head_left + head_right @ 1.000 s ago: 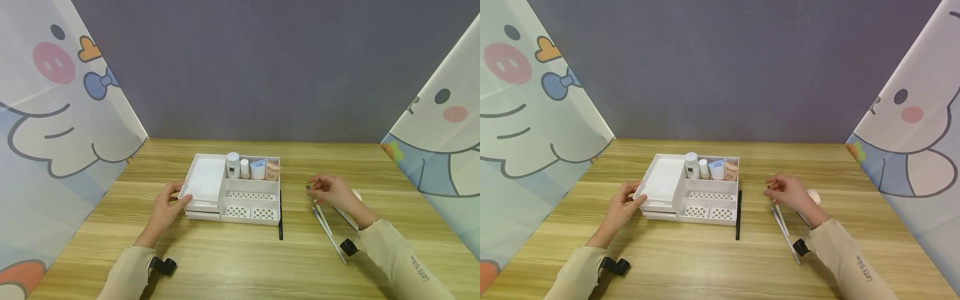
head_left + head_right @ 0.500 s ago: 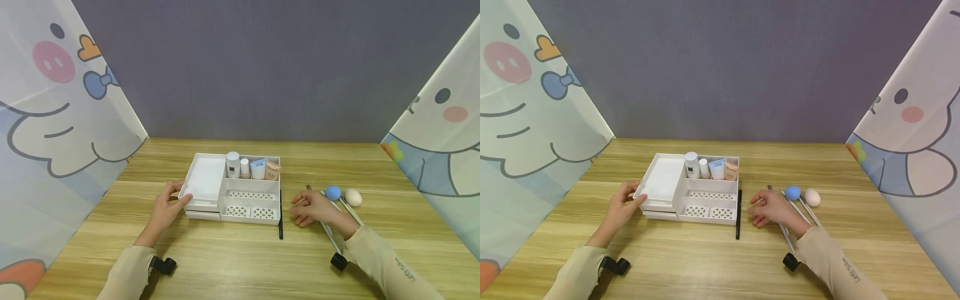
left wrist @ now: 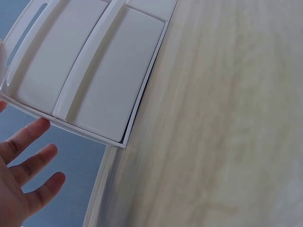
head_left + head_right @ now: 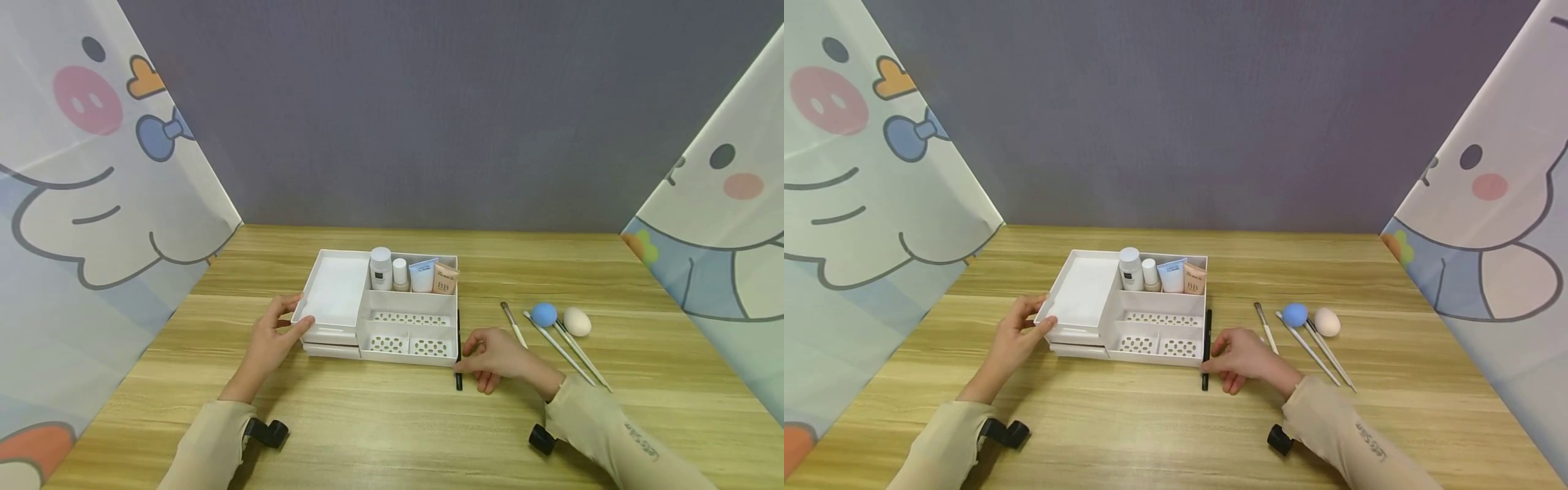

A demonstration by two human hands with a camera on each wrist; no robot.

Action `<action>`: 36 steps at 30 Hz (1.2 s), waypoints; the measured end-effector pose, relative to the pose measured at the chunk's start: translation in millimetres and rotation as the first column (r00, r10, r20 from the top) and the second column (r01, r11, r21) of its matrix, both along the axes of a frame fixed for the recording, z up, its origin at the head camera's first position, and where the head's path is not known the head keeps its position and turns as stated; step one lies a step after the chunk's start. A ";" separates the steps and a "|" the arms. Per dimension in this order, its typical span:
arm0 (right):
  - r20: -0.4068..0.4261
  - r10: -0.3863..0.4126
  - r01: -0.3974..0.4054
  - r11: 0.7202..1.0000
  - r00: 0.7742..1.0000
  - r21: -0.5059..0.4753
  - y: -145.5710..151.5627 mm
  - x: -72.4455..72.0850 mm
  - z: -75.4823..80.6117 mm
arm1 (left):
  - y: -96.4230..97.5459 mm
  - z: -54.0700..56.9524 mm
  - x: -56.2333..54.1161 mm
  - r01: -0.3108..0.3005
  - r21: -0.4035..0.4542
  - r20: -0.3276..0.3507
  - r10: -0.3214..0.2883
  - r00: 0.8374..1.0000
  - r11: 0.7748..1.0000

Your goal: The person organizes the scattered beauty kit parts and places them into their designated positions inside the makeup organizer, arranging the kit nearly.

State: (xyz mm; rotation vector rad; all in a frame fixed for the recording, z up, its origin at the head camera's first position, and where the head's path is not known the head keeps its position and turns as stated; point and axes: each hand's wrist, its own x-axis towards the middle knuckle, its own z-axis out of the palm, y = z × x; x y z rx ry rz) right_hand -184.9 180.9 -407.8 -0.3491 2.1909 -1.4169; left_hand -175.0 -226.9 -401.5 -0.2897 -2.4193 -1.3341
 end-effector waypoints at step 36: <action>-0.177 0.001 0.054 0.950 0.984 0.308 17.9 -2.0 14.4 | 1.2 2.2 1.5 0.015 0.000 0.014 -0.015 1.000 1.000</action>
